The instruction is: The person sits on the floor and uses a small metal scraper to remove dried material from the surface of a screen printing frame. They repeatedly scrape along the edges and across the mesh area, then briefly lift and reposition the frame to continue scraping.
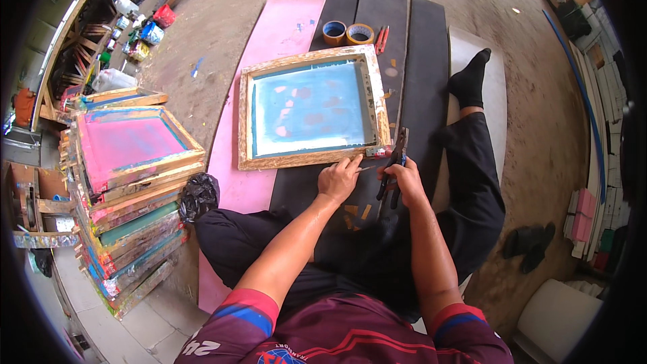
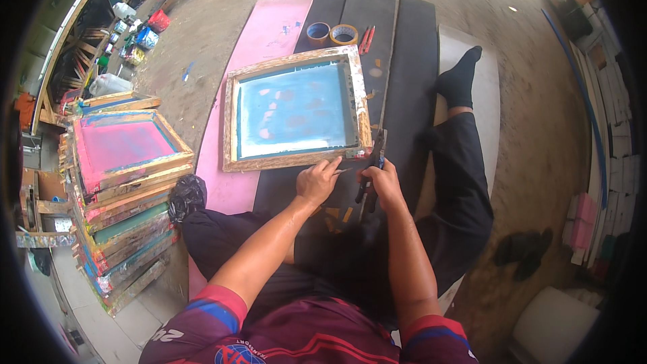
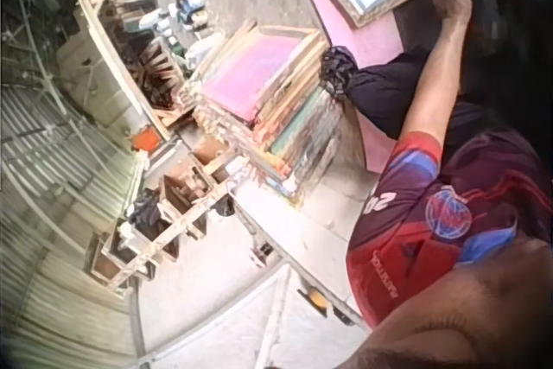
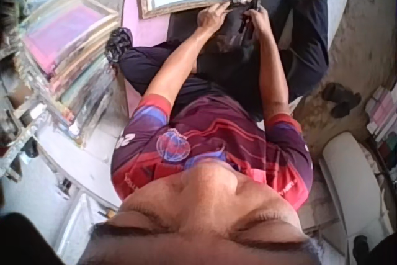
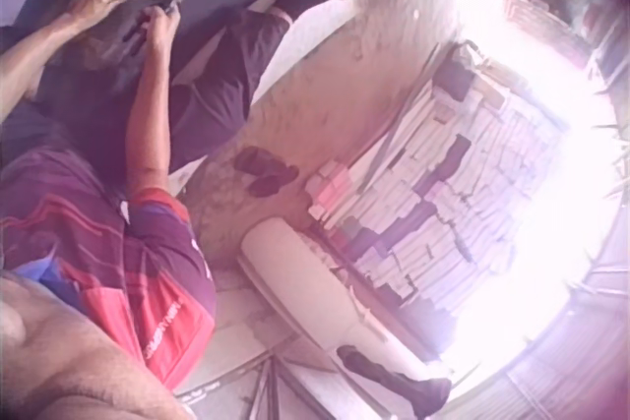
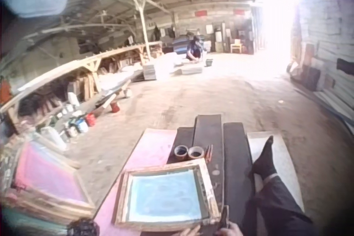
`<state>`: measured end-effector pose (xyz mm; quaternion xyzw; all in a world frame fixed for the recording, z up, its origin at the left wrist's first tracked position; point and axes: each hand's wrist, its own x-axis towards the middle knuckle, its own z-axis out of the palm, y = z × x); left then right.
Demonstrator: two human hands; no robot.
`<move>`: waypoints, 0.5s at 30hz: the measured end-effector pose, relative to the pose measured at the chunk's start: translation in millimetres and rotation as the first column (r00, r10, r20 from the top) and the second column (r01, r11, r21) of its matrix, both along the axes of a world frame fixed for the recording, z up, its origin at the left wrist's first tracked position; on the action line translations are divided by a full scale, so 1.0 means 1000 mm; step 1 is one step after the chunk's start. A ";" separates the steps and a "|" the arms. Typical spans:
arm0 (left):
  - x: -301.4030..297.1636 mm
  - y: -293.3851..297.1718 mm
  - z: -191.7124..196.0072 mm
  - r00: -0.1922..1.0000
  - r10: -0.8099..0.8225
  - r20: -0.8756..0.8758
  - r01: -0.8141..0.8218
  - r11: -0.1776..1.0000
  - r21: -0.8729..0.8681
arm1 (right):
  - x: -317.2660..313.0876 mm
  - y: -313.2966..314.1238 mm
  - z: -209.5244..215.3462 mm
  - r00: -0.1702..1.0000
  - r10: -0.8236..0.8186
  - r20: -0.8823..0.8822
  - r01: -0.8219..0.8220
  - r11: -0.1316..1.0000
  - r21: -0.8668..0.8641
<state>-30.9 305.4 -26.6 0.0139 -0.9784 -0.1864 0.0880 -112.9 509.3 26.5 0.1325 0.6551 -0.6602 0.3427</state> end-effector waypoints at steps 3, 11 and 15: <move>-0.007 0.000 -0.009 0.996 -0.040 -0.075 0.034 0.996 -0.078 | -0.001 0.003 -0.004 1.000 -0.009 0.011 0.009 1.000 -0.018; -0.019 -0.012 -0.017 0.975 -0.106 -0.197 0.083 0.989 -0.121 | -0.004 -0.009 0.003 0.999 0.011 0.041 -0.009 0.999 -0.045; -0.021 -0.014 -0.018 0.964 -0.136 -0.227 0.113 0.987 -0.113 | -0.003 -0.008 0.004 0.999 0.005 0.046 -0.003 0.999 -0.050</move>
